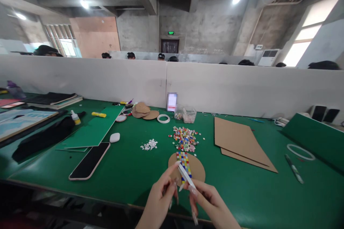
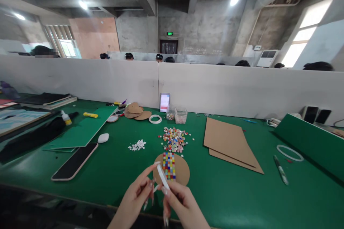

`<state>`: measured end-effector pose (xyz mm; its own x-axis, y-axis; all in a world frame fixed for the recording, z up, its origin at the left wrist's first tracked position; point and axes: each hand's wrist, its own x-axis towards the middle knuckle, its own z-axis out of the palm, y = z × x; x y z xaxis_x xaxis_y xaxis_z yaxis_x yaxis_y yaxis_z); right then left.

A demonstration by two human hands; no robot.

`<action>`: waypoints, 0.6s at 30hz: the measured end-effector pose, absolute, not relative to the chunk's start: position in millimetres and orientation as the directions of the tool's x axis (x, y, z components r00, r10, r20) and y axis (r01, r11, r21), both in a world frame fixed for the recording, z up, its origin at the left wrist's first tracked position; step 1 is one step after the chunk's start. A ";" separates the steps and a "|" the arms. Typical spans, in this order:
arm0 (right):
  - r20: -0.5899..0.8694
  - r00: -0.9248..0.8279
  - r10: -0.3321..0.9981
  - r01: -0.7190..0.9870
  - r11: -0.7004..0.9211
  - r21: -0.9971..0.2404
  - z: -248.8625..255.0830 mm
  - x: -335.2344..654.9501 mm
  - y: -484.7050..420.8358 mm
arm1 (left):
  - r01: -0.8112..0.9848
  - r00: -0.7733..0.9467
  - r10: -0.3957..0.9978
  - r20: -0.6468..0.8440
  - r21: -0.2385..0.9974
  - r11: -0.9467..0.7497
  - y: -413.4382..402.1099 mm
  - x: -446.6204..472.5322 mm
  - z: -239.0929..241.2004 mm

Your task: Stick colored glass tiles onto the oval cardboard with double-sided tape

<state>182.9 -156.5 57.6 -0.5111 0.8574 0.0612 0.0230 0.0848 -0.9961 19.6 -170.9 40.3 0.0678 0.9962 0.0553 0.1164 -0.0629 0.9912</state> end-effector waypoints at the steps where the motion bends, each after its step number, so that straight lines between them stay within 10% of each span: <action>1: 0.059 -0.518 0.853 0.040 0.093 -0.995 59.0 182.5 -155.5 | 0.146 0.100 0.992 0.075 0.985 -0.089 -172.4 18.3 42.7; 18: 0.101 -0.412 0.905 0.195 0.196 -0.961 45.1 181.9 -144.6 | 0.101 0.243 0.968 0.059 0.991 -0.085 -185.5 20.9 56.1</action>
<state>181.9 -144.6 45.1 -0.4122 0.9055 0.1011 0.1949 0.1961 -0.9610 20.9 -185.5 56.1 0.2430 0.9682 0.0588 0.1008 -0.0855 0.9912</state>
